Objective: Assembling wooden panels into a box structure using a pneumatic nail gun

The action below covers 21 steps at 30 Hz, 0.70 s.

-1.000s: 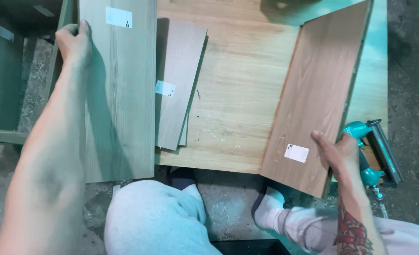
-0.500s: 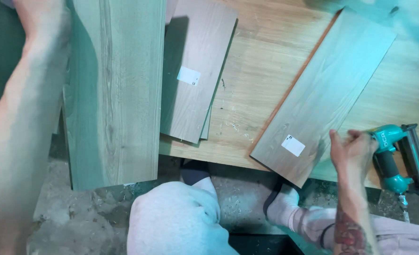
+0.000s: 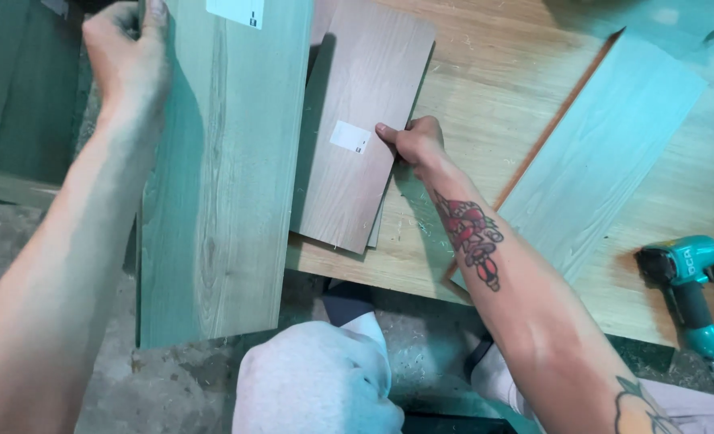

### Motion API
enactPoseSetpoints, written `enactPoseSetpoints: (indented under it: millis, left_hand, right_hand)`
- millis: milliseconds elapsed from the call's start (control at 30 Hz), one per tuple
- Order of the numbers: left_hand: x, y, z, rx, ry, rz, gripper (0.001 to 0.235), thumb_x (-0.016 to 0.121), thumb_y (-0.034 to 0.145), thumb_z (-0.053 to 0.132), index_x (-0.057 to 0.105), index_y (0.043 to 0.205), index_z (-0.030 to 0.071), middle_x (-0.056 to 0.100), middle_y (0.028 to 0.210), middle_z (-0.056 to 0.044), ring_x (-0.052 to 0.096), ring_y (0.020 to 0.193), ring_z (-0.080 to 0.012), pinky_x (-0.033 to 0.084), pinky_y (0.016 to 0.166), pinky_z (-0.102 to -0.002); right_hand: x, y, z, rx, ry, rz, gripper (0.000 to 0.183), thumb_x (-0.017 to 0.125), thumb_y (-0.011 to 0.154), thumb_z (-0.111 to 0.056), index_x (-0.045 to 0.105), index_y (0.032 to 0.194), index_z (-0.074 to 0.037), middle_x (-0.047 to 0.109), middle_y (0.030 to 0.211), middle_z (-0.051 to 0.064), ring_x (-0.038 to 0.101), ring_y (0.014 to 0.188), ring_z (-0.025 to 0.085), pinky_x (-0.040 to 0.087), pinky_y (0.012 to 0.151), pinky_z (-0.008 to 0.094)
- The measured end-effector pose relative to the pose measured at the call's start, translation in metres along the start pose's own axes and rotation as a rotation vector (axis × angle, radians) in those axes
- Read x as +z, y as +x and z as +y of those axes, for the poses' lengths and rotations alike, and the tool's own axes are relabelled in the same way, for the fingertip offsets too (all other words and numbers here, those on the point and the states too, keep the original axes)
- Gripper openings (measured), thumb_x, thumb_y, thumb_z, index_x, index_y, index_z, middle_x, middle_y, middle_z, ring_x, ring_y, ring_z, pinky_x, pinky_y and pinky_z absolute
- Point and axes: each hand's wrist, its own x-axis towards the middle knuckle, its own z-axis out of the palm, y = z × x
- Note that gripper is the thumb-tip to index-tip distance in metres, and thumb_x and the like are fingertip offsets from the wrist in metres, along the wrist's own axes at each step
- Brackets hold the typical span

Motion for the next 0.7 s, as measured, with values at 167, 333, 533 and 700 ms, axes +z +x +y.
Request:
enactPoseSetpoints:
  millis: [167, 333, 533, 700]
  left_hand:
    - [0.048, -0.005, 0.024, -0.190, 0.136, -0.041, 0.025, 0.070, 0.106, 0.020, 0.076, 0.109, -0.004, 0.078, 0.089, -0.014, 0.076, 0.073, -0.0209, 0.062, 0.064, -0.034]
    - [0.123, -0.010, 0.015, -0.321, 0.100, -0.146, 0.034, 0.066, 0.103, 0.033, 0.075, 0.113, 0.001, 0.079, 0.097, -0.015, 0.077, 0.082, -0.0286, 0.060, 0.072, -0.041]
    - [0.197, -0.024, -0.026, -0.527, 0.137, -0.249, 0.035, 0.065, 0.102, 0.035, 0.077, 0.106, 0.003, 0.077, 0.098, -0.020, 0.071, 0.095, -0.0402, 0.055, 0.080, -0.051]
    - [0.158, -0.019, 0.043, -0.062, 0.777, -0.219, 0.032, 0.086, 0.091, 0.040, 0.080, 0.097, 0.009, 0.073, 0.095, -0.015, 0.063, 0.099, -0.0372, 0.055, 0.075, -0.047]
  right_hand:
    - [-0.046, -0.005, 0.032, -0.308, 0.550, -0.071, 0.050, 0.075, 0.086, -0.015, 0.050, 0.120, 0.012, 0.068, 0.105, 0.023, 0.072, 0.086, 0.026, 0.063, 0.073, 0.028]
    - [-0.127, -0.058, 0.033, -0.358, 0.399, -0.058, 0.045, 0.062, 0.086, -0.010, 0.049, 0.129, -0.004, 0.062, 0.089, 0.011, 0.048, 0.050, 0.013, 0.032, 0.034, 0.024]
    - [-0.180, -0.081, 0.056, -0.274, 0.256, 0.186, 0.042, 0.063, 0.078, -0.006, 0.062, 0.120, -0.012, 0.056, 0.072, 0.009, 0.044, 0.044, 0.017, 0.028, 0.029, 0.027]
    - [-0.183, -0.096, 0.058, -0.281, 0.278, 0.222, 0.039, 0.066, 0.076, -0.001, 0.063, 0.114, -0.011, 0.057, 0.069, 0.015, 0.053, 0.038, 0.027, 0.035, 0.022, 0.032]
